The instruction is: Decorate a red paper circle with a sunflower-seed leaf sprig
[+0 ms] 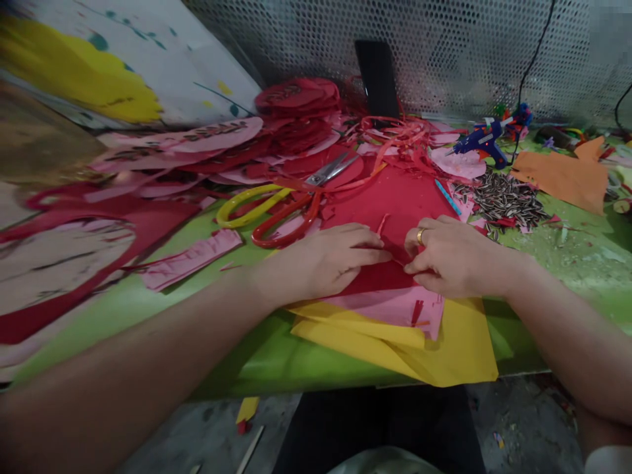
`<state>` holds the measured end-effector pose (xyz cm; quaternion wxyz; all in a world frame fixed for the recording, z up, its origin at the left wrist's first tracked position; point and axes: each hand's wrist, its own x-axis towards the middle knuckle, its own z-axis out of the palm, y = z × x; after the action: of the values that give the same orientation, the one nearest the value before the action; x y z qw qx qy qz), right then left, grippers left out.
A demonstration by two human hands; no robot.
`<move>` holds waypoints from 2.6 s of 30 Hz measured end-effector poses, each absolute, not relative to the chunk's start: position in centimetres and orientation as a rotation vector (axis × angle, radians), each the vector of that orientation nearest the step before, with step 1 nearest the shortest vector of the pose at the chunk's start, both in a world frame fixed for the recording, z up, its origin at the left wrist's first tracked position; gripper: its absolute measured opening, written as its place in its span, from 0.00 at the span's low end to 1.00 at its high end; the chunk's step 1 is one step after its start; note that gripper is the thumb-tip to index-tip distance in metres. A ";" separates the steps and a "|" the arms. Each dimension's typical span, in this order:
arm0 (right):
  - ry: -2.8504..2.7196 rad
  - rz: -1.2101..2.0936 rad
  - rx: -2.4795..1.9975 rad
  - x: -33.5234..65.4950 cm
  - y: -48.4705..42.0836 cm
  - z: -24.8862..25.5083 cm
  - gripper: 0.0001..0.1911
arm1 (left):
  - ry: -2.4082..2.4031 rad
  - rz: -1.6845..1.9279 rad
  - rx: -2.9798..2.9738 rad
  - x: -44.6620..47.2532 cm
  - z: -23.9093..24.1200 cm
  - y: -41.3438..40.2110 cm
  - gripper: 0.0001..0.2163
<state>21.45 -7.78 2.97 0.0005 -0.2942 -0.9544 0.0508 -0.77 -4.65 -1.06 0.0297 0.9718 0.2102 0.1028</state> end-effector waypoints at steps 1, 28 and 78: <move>-2.999 0.183 -0.940 21.5 -7.7 3.0 0.13 | 0.652 0.315 2.997 -0.7 -1.0 -4.7 0.17; -2.947 0.369 -0.820 22.1 -6.0 2.0 0.11 | 0.626 0.311 3.109 1.4 -0.6 -6.1 0.10; -2.331 0.656 -1.422 24.2 -4.1 2.8 0.10 | 0.820 0.271 3.279 2.8 -0.4 -7.5 0.07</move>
<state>24.21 -4.08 2.82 0.1660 -0.4993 -0.8186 0.2303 2.79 -7.46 -0.38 -0.1245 0.9595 0.2401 0.0794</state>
